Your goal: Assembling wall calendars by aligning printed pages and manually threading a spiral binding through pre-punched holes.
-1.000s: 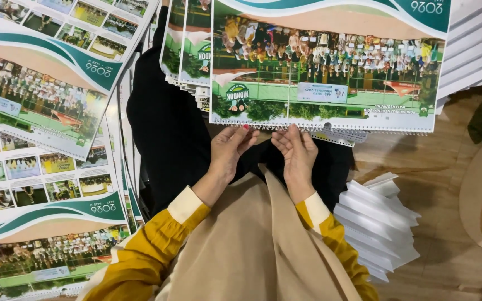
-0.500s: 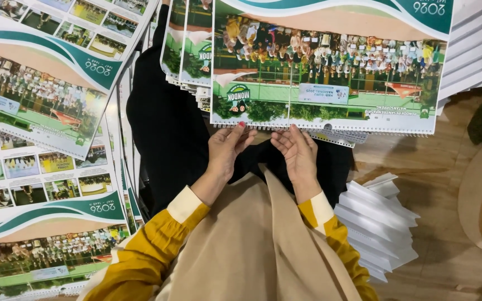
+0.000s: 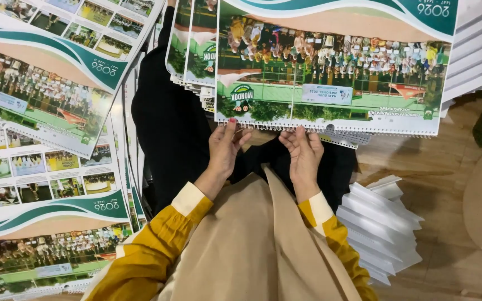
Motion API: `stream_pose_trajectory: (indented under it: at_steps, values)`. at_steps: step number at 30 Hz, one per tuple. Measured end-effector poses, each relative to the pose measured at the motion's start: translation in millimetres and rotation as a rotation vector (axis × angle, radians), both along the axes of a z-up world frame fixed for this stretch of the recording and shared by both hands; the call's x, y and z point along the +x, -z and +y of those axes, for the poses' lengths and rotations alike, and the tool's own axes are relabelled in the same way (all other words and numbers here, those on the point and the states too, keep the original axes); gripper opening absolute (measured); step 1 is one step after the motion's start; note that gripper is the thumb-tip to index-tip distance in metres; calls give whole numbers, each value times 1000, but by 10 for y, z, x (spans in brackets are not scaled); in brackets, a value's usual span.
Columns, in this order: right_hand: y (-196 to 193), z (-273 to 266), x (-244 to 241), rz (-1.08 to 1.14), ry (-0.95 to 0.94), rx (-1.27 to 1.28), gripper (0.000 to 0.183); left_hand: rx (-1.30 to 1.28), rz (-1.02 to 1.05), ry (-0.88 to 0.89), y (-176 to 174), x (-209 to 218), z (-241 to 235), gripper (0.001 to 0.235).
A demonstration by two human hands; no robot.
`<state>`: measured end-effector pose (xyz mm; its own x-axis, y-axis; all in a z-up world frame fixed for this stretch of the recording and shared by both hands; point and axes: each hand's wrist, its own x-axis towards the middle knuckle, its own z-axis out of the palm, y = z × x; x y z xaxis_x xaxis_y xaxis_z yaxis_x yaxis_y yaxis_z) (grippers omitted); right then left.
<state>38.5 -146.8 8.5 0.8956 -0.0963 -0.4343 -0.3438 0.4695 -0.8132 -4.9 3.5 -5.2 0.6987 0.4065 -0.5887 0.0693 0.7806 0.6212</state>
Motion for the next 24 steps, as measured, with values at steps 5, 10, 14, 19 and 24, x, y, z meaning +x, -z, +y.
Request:
stream_pose_trajectory:
  at_steps: [5, 10, 14, 19, 24]
  values:
    - [89, -74, 34, -18, 5, 33, 17, 72, -45, 79, -47, -24, 30, 23]
    - [160, -139, 48, -2, 10, 75, 15, 216, -53, 144, -70, 8, 21, 20]
    - [308, -121, 50, -33, -24, -23, 20, 229, 42, 112, 163, 28, -20, 23]
    - [421, -127, 71, -85, 4, 114, 14, 158, 38, 61, 78, 30, 0, 25]
    - [452, -71, 83, -62, -51, 118, 16, 135, 42, 74, 57, -18, 64, 26]
